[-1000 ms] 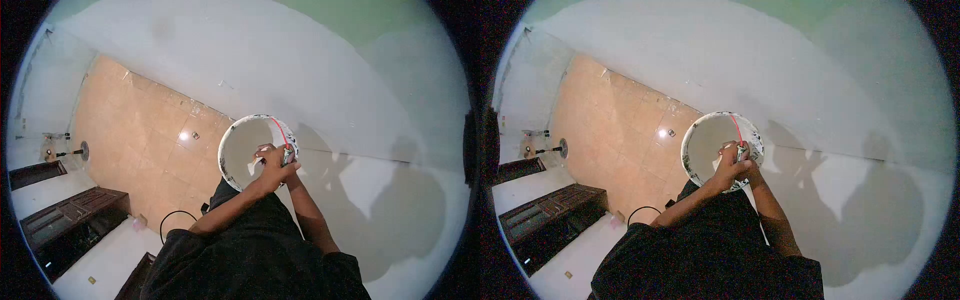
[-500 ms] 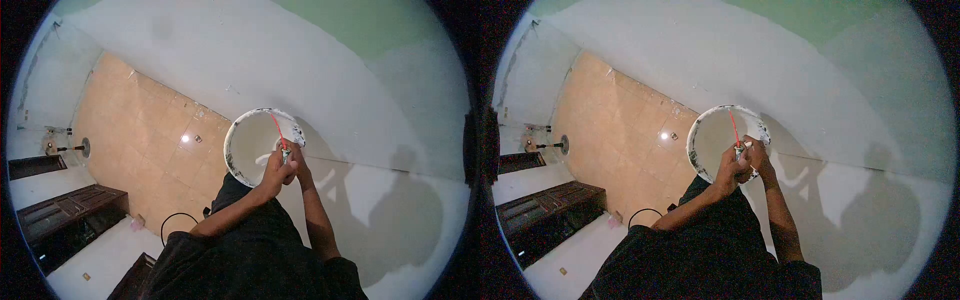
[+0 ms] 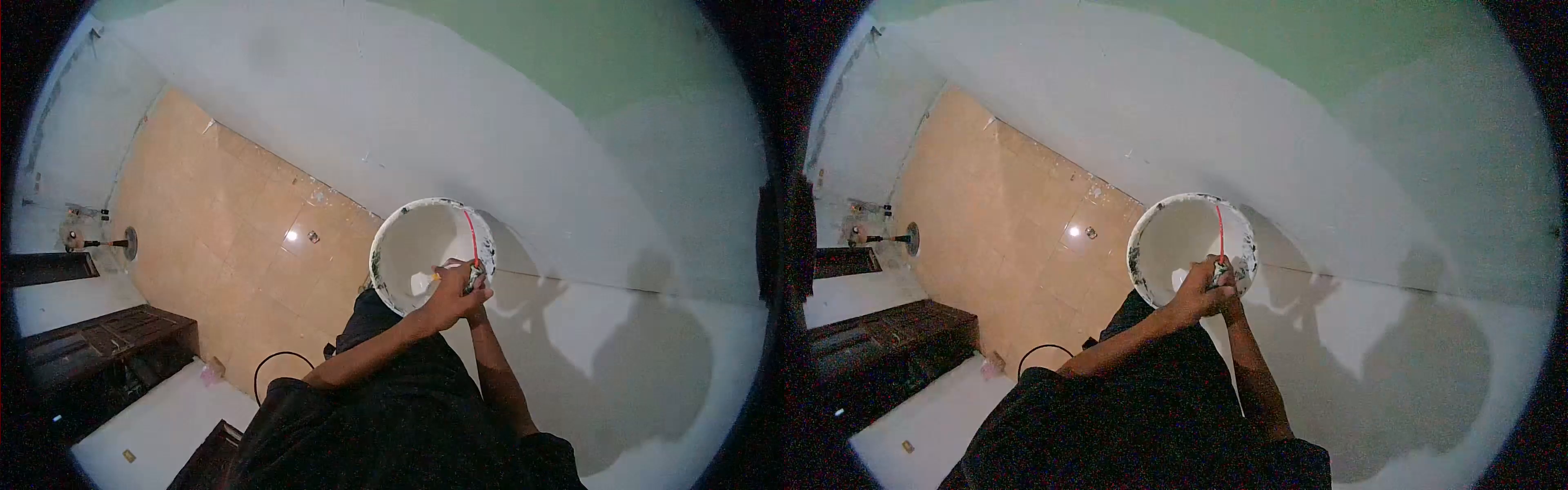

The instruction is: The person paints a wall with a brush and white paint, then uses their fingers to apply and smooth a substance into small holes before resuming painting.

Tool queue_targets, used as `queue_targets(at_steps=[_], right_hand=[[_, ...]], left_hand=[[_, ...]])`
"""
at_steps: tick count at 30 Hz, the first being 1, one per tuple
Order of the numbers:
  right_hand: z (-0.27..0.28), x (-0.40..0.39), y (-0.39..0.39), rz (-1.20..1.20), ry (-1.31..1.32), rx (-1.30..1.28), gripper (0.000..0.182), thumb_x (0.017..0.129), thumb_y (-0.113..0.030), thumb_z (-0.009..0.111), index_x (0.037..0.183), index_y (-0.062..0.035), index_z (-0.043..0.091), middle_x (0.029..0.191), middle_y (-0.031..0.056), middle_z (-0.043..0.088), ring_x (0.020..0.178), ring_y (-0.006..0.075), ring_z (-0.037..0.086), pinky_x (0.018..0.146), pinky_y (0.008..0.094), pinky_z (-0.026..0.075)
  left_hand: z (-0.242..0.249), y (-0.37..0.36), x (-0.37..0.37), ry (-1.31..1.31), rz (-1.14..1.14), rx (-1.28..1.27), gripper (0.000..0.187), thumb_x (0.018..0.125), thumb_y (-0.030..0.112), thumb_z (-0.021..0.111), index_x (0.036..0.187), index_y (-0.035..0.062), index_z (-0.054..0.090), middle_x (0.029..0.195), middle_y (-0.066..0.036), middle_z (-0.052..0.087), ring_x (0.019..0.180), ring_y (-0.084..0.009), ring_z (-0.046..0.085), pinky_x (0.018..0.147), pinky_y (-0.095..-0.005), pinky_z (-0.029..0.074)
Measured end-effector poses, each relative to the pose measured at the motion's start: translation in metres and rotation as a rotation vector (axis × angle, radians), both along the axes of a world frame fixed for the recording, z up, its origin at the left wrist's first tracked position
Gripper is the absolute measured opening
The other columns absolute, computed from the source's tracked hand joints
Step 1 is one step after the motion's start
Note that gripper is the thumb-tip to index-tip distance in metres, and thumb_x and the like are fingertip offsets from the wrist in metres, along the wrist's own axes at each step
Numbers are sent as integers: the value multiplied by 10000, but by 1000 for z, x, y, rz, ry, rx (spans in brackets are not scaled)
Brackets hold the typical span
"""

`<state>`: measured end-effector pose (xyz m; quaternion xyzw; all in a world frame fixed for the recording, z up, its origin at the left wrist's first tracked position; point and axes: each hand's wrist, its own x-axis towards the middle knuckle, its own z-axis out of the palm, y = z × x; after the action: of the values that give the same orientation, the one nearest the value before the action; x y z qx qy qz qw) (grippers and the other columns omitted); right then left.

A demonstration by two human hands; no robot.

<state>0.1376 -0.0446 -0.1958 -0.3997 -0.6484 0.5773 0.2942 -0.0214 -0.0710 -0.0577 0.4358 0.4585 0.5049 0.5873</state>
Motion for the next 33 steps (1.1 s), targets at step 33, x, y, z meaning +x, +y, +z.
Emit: queue_targets(at_steps=[33], right_hand=[[36,-45,32,151,41,13,292,903,-290,617,1044,-34,605,1030,69,595,886,133,605,758,287,505]], left_hand=[[32,-4,-23,-134,-88,-168,447,878,310,620,1156,12,436,918,-75,501,740,-168,512,669,-292,449]])
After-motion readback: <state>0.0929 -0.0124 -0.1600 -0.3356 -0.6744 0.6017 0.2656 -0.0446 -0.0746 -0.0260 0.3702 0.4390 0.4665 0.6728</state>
